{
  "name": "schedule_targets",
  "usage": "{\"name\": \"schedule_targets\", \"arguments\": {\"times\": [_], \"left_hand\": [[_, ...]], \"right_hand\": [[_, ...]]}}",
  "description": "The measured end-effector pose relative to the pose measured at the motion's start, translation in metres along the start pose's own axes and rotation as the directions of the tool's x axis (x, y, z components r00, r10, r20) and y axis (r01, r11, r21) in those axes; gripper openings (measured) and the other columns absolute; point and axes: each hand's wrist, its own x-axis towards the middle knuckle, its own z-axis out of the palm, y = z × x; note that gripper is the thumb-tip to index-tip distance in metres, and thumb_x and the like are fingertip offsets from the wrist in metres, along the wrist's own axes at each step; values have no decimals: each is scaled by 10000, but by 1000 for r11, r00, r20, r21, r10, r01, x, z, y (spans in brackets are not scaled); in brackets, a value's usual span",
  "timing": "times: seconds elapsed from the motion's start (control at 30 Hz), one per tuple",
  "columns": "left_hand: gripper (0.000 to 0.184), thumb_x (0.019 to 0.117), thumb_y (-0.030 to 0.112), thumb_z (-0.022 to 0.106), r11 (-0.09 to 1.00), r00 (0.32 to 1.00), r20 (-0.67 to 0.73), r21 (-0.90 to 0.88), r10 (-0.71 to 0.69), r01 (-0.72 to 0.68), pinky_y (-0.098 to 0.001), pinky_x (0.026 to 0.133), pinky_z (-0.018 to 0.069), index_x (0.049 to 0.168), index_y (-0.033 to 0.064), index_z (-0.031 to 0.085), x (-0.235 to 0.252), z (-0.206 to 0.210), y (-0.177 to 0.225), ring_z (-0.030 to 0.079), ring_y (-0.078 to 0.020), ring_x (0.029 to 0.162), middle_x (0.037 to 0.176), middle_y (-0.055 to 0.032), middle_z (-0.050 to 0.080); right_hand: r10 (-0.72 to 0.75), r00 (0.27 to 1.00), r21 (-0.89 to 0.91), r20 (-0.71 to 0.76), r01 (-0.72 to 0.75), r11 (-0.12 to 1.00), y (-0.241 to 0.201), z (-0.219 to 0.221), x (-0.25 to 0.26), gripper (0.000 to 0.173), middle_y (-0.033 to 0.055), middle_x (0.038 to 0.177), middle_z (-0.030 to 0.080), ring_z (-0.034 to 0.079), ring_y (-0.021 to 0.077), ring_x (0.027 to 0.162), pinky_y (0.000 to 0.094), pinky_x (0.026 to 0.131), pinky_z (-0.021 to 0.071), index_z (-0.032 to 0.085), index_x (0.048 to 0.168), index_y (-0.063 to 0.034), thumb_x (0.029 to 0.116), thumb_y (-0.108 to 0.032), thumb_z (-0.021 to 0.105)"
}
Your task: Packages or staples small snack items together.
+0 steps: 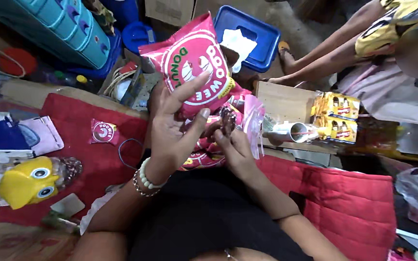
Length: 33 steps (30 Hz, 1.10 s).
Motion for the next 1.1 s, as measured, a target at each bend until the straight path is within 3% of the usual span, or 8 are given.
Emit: {"name": "schedule_targets", "arguments": {"times": [0.1, 0.23, 0.43, 0.57, 0.8, 0.93, 1.03, 1.1], "left_hand": [[526, 936, -33, 626, 1000, 1000, 27, -6, -8, 8, -289, 953, 583, 1442, 62, 519, 1, 1, 2, 618, -163, 1226, 1452, -59, 551], [510, 931, -37, 638, 999, 1000, 17, 23, 26, -26, -291, 947, 590, 1423, 47, 530, 1, 3, 0, 622, -168, 1221, 1435, -67, 560], [443, 905, 19, 688, 962, 988, -20, 232, 151, -143, -324, 1059, 516, 1329, 140, 646, 0, 3, -2, 530, -191, 1327, 1429, -69, 560], [441, 880, 2, 697, 939, 984, -16, 303, 175, -162, -288, 998, 546, 1296, 149, 675, -1, 5, 0, 529, -194, 1294, 1380, -139, 518], [480, 874, 11, 687, 947, 988, 1, 284, 156, -150, -327, 1055, 515, 1325, 173, 654, -1, 6, 4, 488, -215, 1340, 1430, -135, 475], [436, 872, 7, 691, 935, 982, 9, 305, 186, -180, -333, 1072, 499, 1282, 156, 675, -1, 7, 3, 489, -202, 1332, 1401, -136, 481], [443, 870, 6, 699, 925, 979, 11, 325, 206, -198, -299, 1044, 514, 1278, 175, 677, 0, 8, 2, 505, -175, 1311, 1378, -133, 476], [435, 875, 16, 695, 921, 978, 20, 333, 209, -203, -328, 1060, 496, 1280, 175, 676, -1, 8, 0, 494, -199, 1323, 1393, -150, 478]], "right_hand": [[17, 1000, -52, 24, -16, 999, -1, -1, 2, 301, -2, 823, 658, 608, -8, 739, 181, 689, 521, 639, 1055, 5, 1087, -231, 455], [22, 999, -60, 31, -20, 998, -4, -4, 3, 294, 13, 814, 675, 637, 18, 751, 211, 698, 541, 644, 1012, -3, 1079, -214, 452], [17, 1000, -107, 3, -16, 994, -8, -5, 5, 263, 3, 775, 657, 617, 10, 699, 192, 649, 525, 658, 984, -18, 1062, -204, 489], [36, 999, -129, -18, -38, 991, -9, -6, 8, 231, -25, 713, 619, 554, -23, 621, 151, 572, 460, 667, 915, -34, 1026, -190, 537], [20, 1000, -47, -13, -20, 999, -10, -6, 8, 226, -85, 632, 530, 455, -91, 562, 95, 531, 378, 622, 804, -51, 1003, -132, 550], [26, 1000, -26, -7, -26, 999, -8, -6, 8, 247, -71, 633, 568, 502, -77, 569, 112, 537, 412, 622, 789, -56, 1009, -142, 551], [30, 1000, -18, -4, -30, 999, -7, -5, 8, 251, -79, 624, 541, 483, -77, 558, 112, 529, 404, 613, 785, -62, 1013, -144, 548], [40, 999, -18, -4, -40, 999, -6, -5, 7, 260, -83, 613, 529, 475, -78, 550, 112, 522, 399, 606, 769, -68, 1011, -146, 549]]}}
